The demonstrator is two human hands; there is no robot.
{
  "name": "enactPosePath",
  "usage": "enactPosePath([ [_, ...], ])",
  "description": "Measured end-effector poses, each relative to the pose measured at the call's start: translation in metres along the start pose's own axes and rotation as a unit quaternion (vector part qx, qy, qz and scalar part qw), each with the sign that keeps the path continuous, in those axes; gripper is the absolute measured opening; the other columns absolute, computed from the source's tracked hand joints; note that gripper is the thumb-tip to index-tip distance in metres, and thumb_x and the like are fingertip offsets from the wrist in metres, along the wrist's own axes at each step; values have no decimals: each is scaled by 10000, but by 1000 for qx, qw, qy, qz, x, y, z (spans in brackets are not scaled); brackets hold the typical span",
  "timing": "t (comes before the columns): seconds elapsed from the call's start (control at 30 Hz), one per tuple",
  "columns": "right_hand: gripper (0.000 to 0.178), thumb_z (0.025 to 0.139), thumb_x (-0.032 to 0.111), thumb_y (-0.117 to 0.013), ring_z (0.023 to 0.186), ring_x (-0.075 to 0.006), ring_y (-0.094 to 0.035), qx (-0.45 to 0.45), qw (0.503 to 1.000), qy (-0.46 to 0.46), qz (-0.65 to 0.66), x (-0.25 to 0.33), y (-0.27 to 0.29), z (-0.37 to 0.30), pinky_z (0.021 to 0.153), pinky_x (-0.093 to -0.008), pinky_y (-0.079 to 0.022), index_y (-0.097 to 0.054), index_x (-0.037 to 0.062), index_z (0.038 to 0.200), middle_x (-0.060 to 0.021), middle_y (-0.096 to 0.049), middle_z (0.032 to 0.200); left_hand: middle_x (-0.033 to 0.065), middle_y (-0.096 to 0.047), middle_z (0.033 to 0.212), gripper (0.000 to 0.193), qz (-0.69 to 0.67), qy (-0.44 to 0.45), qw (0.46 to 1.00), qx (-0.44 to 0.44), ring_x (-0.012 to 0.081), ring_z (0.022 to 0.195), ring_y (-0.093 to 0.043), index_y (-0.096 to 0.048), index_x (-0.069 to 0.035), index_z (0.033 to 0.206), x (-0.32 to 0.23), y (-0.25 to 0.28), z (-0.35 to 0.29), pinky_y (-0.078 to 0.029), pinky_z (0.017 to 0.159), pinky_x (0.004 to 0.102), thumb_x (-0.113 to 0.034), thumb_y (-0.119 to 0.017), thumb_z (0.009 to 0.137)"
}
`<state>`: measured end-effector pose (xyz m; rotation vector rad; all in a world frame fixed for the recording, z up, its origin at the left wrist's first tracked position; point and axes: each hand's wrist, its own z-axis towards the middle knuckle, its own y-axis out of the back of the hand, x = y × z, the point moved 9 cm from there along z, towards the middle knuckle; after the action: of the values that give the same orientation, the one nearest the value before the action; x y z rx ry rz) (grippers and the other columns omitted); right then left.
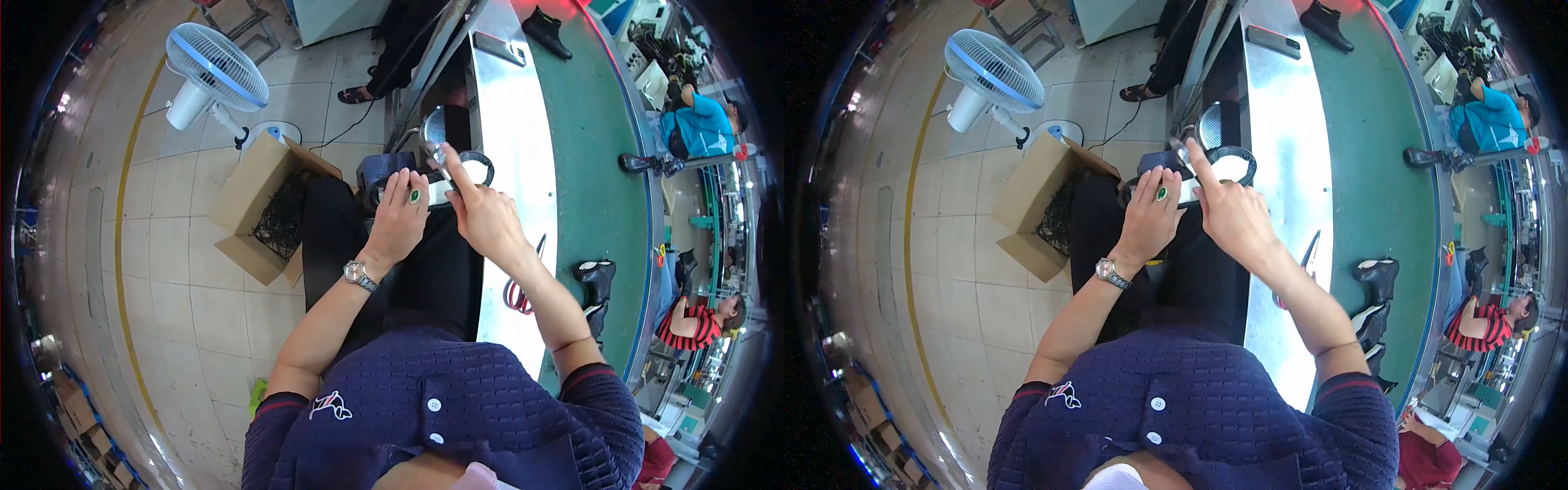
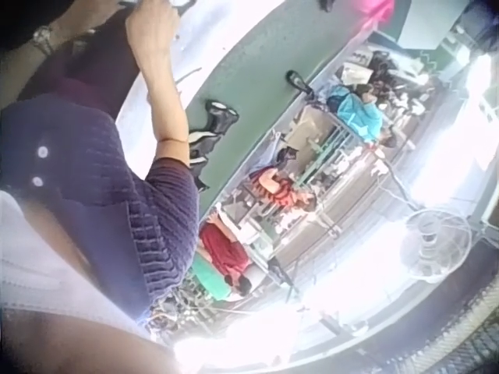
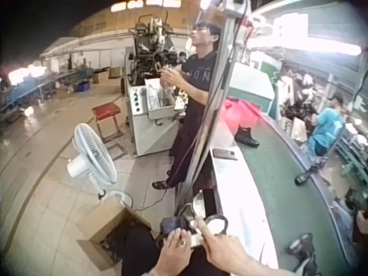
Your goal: Trimming excess material and checking the quality of boots on an assembly line.
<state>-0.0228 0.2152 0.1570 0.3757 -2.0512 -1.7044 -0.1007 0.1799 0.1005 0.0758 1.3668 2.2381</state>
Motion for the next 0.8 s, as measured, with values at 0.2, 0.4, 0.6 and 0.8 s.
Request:
enactPosePath([
  [0.2,682,927,125,-530,572,-390,-632,-10,1000,-11,-1,-12,-23,2,546,-458,-509,-187,158,1516,-209,-632,655,194,-547,1209,599,-70,30,997,-15,361,1172,-497,-528,72,1223,8,7,6,-378,1044,467,-158,-754,718],
  [0.4,701,895,147,-552,573,-395,-632,-99,987,-37,120,-2,-4,-3,552,-503,-506,-207,147,1505,-208,-635,650,203,-548,1169,640,-10,114,989,97,327,1129,-503,-533,83,1217,24,27,8,-410,997,401,-137,-784,671],
  [0.6,695,904,111,-558,590,-404,-631,-38,993,4,112,11,-3,6,560,-504,-499,-201,109,1500,-236,-623,656,263,-536,1211,577,15,33,997,75,355,1127,-511,-517,123,1229,20,26,-2,-393,1016,420,-178,-701,772],
  [0.8,681,910,106,-549,589,-416,-617,-53,996,-2,78,7,-29,7,566,-508,-491,-201,100,1495,-211,-624,651,220,-555,1270,707,-146,113,983,5,359,1212,-506,-479,50,1297,36,30,-10,-434,1015,404,-150,-800,701],
])
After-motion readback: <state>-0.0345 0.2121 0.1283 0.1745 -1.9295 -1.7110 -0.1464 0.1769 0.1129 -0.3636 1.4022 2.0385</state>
